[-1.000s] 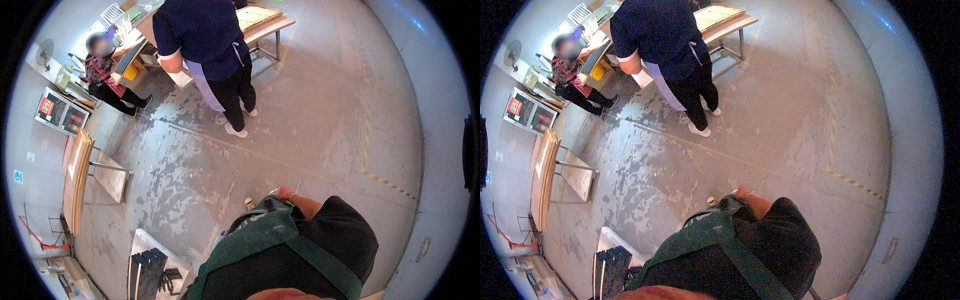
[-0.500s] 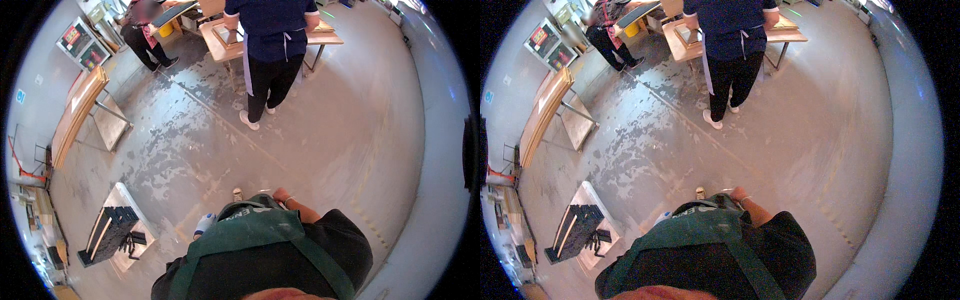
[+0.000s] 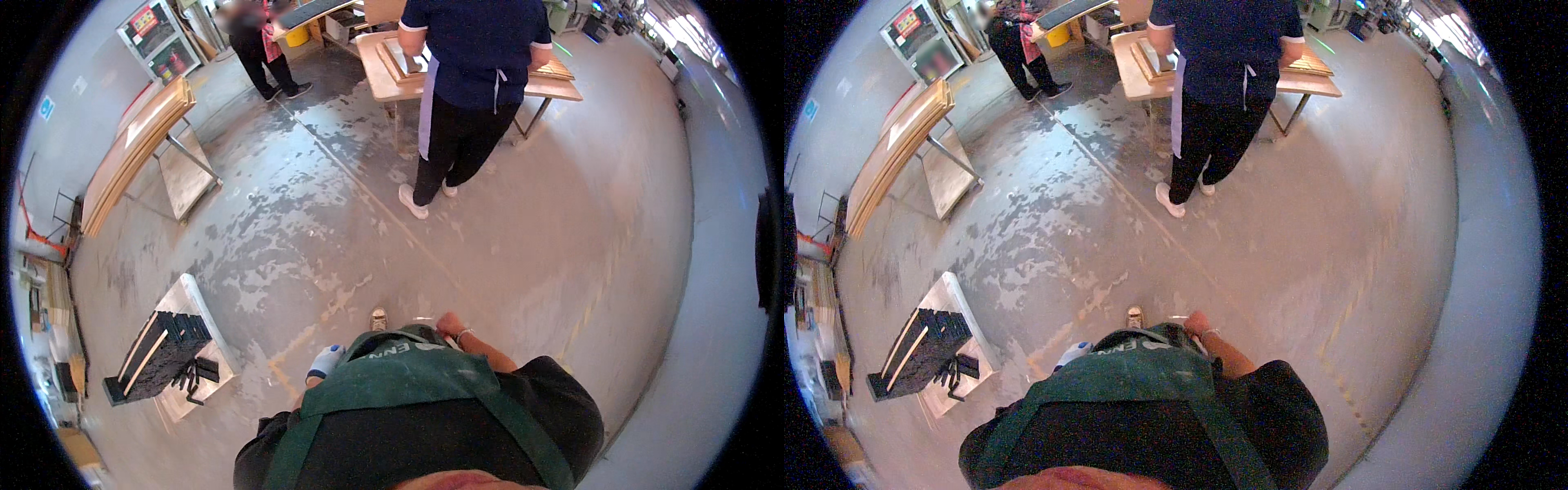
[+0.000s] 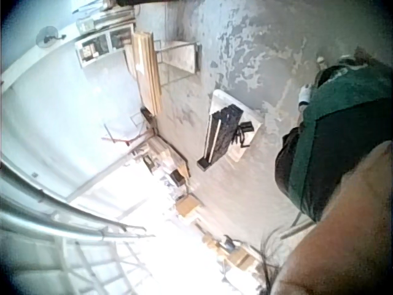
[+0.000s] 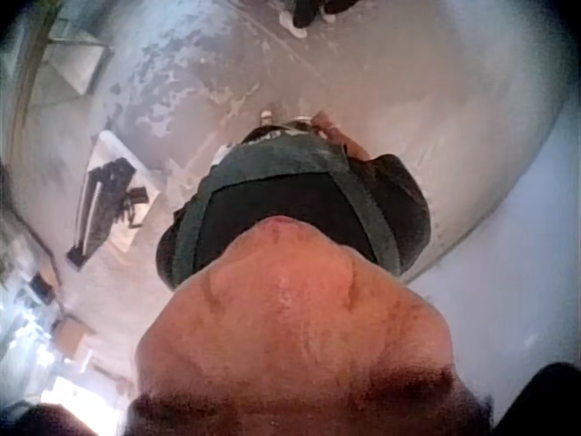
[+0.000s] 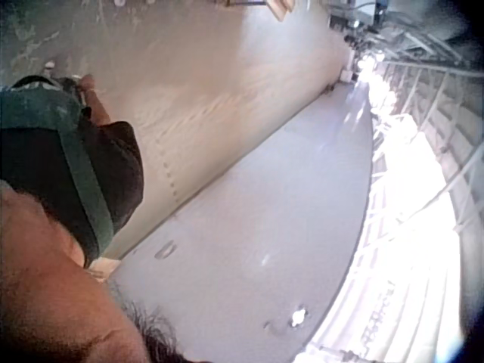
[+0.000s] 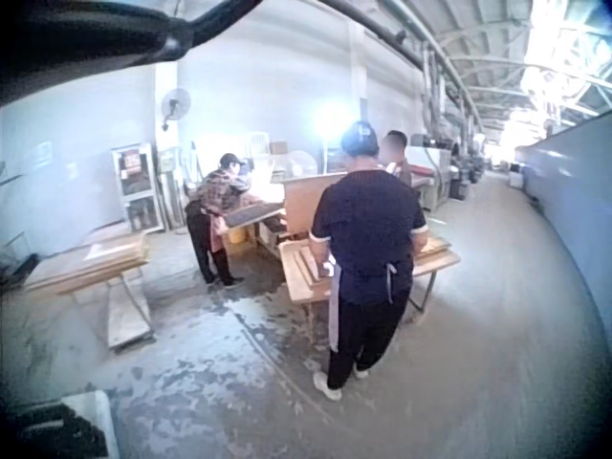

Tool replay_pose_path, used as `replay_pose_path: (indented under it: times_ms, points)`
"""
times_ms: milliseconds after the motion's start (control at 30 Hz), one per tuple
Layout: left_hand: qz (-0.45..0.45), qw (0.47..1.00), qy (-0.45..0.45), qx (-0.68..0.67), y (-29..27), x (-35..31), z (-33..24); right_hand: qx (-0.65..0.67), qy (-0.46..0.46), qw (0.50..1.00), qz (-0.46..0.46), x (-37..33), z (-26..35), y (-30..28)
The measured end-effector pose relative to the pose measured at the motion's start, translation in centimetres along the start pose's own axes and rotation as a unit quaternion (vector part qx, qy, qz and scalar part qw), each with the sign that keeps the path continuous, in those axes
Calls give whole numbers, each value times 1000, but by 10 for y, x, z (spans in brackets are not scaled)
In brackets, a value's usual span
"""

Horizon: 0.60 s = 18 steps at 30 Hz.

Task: The person assembles a wooden slatted furniture component on a workbench. They align and press down multiple wooden slats into a frame, then flip the entire assembly over to inspect the underside and continue securing the pieces. The task involves handling large wooden panels and coordinating with other workers in a workshop.

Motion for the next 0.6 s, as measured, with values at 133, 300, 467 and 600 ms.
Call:
replay_pose_path:
  times_ms: [133,300,467,600]
  points:
    - [20,996,11,85,-12,1,-25,40,61,997,9,0,-15,14]
    - [31,988,51,141,-9,-2,-29,365,238,898,59,-15,-22,-13]
    - [14,984,82,159,-4,1,-32,154,38,985,66,-11,-24,24]
    - [4,984,82,156,-2,8,-31,207,52,977,19,-4,-32,35]
Point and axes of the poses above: each hand's wrist, its own x-axis towards the middle knuckle, its own y-axis out of the palm, z = x × y, the point moved 9 cm from there along x, towards the middle knuckle, and after that the axes turned 3 degrees about -z, right-handed, at the moved point
